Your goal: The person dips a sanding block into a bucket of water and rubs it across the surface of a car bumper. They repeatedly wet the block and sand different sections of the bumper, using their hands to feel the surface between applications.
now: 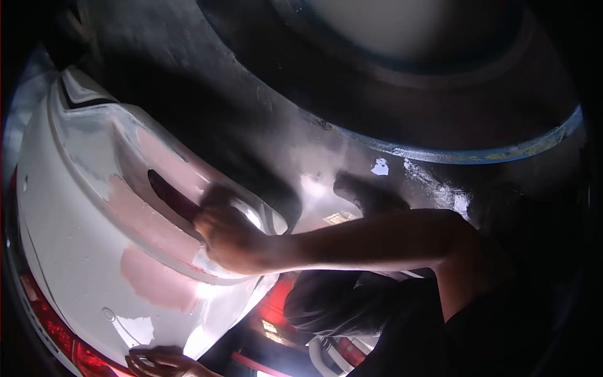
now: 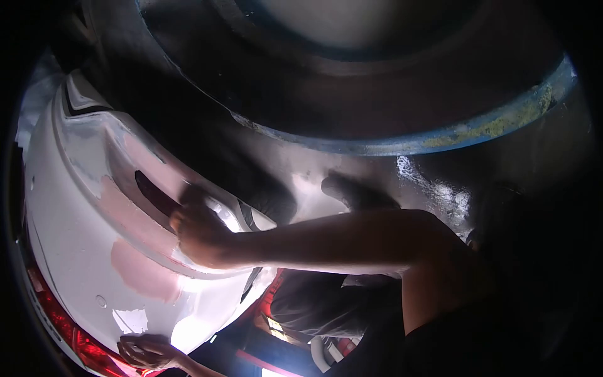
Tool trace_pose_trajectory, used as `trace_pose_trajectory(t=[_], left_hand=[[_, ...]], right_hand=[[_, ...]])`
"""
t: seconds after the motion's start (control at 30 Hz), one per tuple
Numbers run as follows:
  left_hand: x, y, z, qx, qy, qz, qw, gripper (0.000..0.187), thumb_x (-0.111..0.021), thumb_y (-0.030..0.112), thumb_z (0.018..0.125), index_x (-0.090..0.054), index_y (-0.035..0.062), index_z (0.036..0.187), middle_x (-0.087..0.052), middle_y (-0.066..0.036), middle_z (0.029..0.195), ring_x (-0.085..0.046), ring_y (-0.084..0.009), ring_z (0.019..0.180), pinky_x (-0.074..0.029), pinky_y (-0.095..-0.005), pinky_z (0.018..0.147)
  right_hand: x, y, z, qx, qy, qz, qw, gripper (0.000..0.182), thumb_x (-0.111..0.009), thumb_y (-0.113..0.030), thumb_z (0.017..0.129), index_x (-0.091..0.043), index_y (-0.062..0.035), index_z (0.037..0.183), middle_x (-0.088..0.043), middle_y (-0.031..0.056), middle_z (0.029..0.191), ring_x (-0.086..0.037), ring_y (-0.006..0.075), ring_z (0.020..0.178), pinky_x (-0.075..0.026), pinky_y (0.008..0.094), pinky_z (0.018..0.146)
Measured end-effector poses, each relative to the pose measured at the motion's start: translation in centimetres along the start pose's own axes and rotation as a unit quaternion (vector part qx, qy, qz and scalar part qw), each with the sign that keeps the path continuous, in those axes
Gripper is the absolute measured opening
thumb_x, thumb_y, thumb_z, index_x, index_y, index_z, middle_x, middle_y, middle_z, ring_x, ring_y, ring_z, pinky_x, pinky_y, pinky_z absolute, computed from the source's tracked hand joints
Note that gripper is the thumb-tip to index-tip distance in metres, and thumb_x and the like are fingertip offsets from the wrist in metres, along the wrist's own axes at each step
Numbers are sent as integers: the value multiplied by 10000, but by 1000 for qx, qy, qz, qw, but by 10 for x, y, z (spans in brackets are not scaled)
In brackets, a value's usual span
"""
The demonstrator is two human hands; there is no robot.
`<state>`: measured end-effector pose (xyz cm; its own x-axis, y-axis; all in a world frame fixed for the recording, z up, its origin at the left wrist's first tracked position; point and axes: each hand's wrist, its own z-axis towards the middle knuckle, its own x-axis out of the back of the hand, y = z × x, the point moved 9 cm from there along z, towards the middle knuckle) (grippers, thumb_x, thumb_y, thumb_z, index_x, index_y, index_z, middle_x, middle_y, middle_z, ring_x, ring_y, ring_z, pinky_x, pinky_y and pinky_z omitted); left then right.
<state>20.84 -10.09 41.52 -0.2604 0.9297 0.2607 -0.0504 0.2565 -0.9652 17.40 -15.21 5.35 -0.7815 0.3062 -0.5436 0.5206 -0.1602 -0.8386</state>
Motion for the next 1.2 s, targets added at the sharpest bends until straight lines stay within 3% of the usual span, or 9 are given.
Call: trace_pose_trajectory(t=[0.17, 0.5, 0.67, 0.73, 0.77, 0.83, 0.97, 1.03, 1.2], left_hand=[[0, 17, -2, -139, 25, 104, 984, 395, -409, 258, 1106, -656, 8, 1286, -672, -168, 1286, -645, -374, 1178, -507, -523, 1001], [0, 7, -1, -72, 24, 55, 996, 369, -441, 208, 1093, -651, -14, 1300, -682, -169, 1270, -648, -359, 1169, -543, -499, 969], [2, 5, 3, -23, 8, 18, 1000, 440, -448, 327, 1074, -680, 18, 1282, -686, -169, 1267, -651, -358, 1160, -517, -528, 996], [-1, 3, 1, -30, 8, 16, 999, 435, -447, 322, 1075, -681, 19, 1282, -686, -168, 1266, -652, -357, 1159, -516, -528, 999], [2, -2, 1, -23, 22, 19, 999, 431, -447, 317, 1076, -681, 19, 1283, -686, -167, 1265, -652, -356, 1158, -514, -529, 1001], [2, 0, 0, -24, 26, 21, 999, 434, -449, 318, 1079, -676, 12, 1287, -687, -172, 1259, -654, -356, 1155, -520, -521, 996], [0, 8, 2, -46, 24, -7, 999, 424, -464, 302, 1078, -671, -10, 1278, -689, -181, 1247, -659, -356, 1143, -529, -503, 987], [2, 5, 4, -18, 12, -5, 1000, 408, -461, 286, 1081, -674, -8, 1269, -690, -172, 1248, -657, -350, 1148, -530, -502, 989], [0, 5, 4, -41, 25, 3, 999, 416, -439, 294, 1084, -688, 12, 1261, -689, -153, 1261, -649, -351, 1166, -521, -505, 1002]], right_hand=[[12, -6, 15, -66, 8, 109, 992, 56, -555, 30, 784, -590, -5, 810, -605, 182, 893, -597, 356, 921, -494, 439, 899], [6, -9, 7, 13, 29, 47, 998, 118, -563, 35, 803, -610, 2, 906, -609, 199, 1000, -598, 346, 964, -519, 441, 873], [-17, 22, -26, -93, -17, 192, 977, 181, -545, 70, 806, -640, 20, 952, -594, 182, 991, -616, 328, 951, -543, 401, 850], [5, -16, 12, -59, -103, 51, 992, 218, -518, 90, 839, -641, 41, 1012, -595, 191, 990, -621, 328, 987, -546, 410, 872], [-25, -21, -5, 111, 38, -284, 952, 222, -494, 81, 862, -625, 51, 1039, -589, 197, 1022, -600, 342, 981, -534, 420, 870], [-20, 12, -32, -82, 26, 192, 978, 304, -492, 81, 839, -614, 51, 1117, -579, 203, 1076, -595, 350, 971, -531, 409, 875], [-34, 38, -93, -52, 52, 130, 989, 251, -542, 73, 828, -589, 29, 1071, -558, 205, 1145, -573, 356, 1040, -505, 454, 881], [-31, 34, -68, -48, 73, 384, 919, 247, -569, 61, 803, -580, 35, 1048, -563, 198, 1110, -578, 358, 965, -514, 443, 828], [-34, 42, -108, -36, 1, -16, 999, 398, -649, -44, 847, -544, 17, 1226, -560, 140, 1091, -609, 285, 1035, -568, 370, 726]])
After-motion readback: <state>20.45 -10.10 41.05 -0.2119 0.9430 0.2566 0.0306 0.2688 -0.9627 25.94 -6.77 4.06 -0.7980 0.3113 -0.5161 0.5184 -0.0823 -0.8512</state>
